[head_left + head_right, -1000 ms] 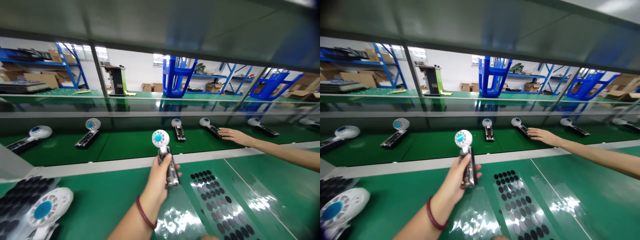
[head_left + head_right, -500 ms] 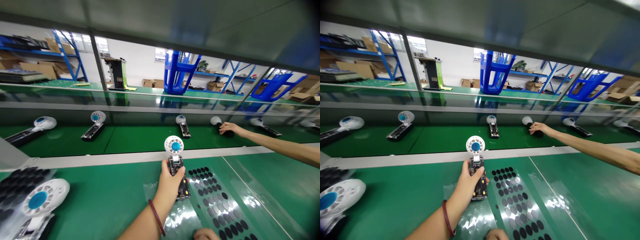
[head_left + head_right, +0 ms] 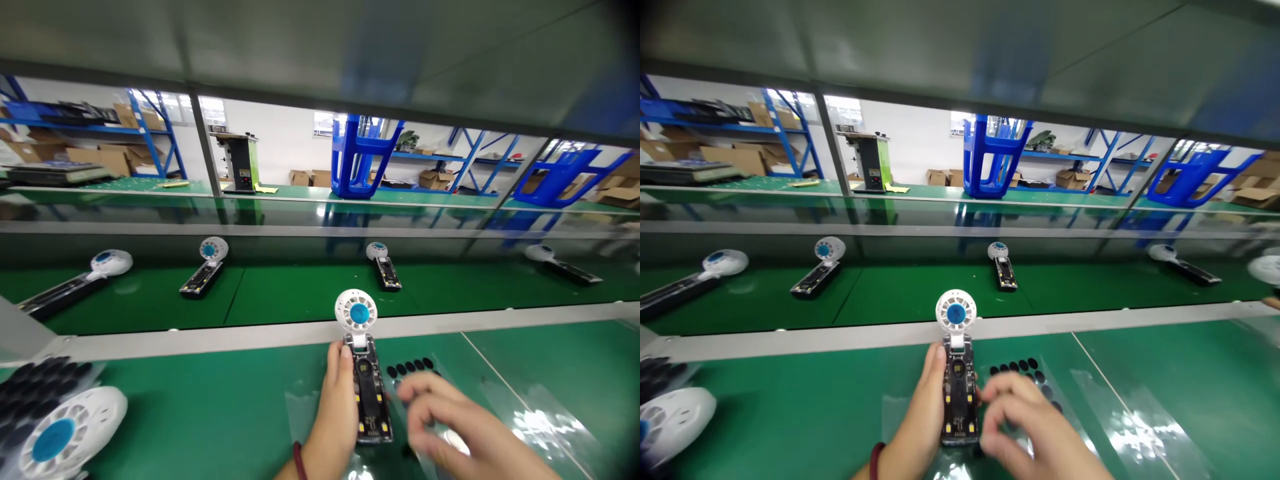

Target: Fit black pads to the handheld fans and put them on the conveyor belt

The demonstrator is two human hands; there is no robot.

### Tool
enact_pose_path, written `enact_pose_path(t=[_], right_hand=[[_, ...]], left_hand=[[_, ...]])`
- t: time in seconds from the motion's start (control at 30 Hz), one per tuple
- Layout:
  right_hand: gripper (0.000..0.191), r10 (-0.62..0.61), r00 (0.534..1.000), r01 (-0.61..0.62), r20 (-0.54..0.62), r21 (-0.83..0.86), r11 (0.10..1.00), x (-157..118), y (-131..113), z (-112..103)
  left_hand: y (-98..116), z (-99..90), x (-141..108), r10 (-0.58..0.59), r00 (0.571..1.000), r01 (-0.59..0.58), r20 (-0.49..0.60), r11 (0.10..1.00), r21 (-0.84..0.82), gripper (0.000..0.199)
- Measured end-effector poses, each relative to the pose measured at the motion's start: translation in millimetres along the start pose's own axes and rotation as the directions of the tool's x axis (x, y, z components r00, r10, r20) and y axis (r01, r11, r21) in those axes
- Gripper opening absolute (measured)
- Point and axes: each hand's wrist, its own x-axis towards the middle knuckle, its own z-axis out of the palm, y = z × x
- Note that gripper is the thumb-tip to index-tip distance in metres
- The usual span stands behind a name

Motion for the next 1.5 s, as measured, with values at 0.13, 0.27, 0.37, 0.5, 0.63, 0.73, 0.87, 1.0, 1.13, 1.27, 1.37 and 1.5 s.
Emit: enact_pose_path(t=[0.13, 0.27, 0.37, 0.5, 0.63, 0.73, 0.87, 1.0, 1.13, 1.27, 1.37, 1.5], right_hand=[[0.015, 0.055, 0.998, -0.055, -0.003, 0.055, 0.997, 44.9, -8.9, -2.4], [0.015, 0.021, 0.999, -0.024, 0.036, 0.099, 0.995, 56.4, -11.7, 5.1], [0.015, 0.017, 0.999, -0.020, 0.044, 0.074, 0.997, 55.1, -8.9, 6.0], [0.015, 0.043, 0.998, -0.044, 0.053, 0.014, 0.999, 55.4, -6.1, 5.5], [0.014, 0.033, 0.999, -0.032, 0.034, -0.022, 0.999, 55.8, -5.2, 7.6], [0.015, 0.027, 0.999, -0.027, 0.044, -0.001, 1.000, 55.2, -5.9, 7.5], [0.015, 0.034, 0.997, -0.037, 0.068, 0.041, 0.998, 55.2, -6.6, 6.1], [0.015, 0.035, 0.998, -0.036, 0.044, 0.032, 0.999, 55.1, -2.6, 7.8], [0.014, 0.028, 0.999, -0.028, 0.028, 0.030, 0.999, 54.8, 0.2, 9.6], [0.014, 0.047, 0.999, -0.048, 0.022, 0.019, 0.999, 54.3, -2.2, 10.2], [0.014, 0.055, 0.998, -0.055, -0.007, 0.015, 0.998, 53.5, -3.2, 12.7], [0.013, 0.069, 0.995, -0.068, -0.077, 0.025, 0.997, 51.9, -1.8, 18.3]], left_hand=[[0.9, -2.3, -1.7, -0.032, 0.999, 0.032, 0.031, 0.999, 0.012, 0.038], [-2.6, -0.5, -0.7, -0.047, 0.999, 0.048, -0.013, 0.995, 0.087, 0.049], [-4.0, 1.1, -0.9, 0.010, 0.996, 0.006, -0.085, 0.983, 0.185, 0.045], [-3.8, 2.4, -1.5, 0.020, 0.989, 0.017, -0.147, 0.968, 0.249, 0.041], [-3.7, 3.3, -1.1, 0.056, 0.983, -0.013, -0.178, 0.972, 0.237, 0.043], [-3.7, 3.8, -1.0, 0.064, 0.981, -0.019, -0.181, 0.971, 0.239, 0.043], [-3.7, 4.1, -1.0, 0.058, 0.982, -0.012, -0.181, 0.970, 0.242, 0.040], [-2.6, 4.6, -1.4, 0.050, 0.983, -0.005, -0.177, 0.968, 0.249, 0.037], [0.4, 5.1, -2.9, 0.037, 0.984, 0.012, -0.173, 0.960, 0.279, 0.036], [2.2, 4.4, -3.9, 0.015, 0.986, 0.037, -0.164, 0.950, 0.311, 0.035], [2.4, 3.3, -3.9, 0.000, 0.987, 0.052, -0.160, 0.947, 0.318, 0.036], [3.2, 2.4, -3.7, 0.000, 0.986, 0.052, -0.167, 0.949, 0.310, 0.036]])
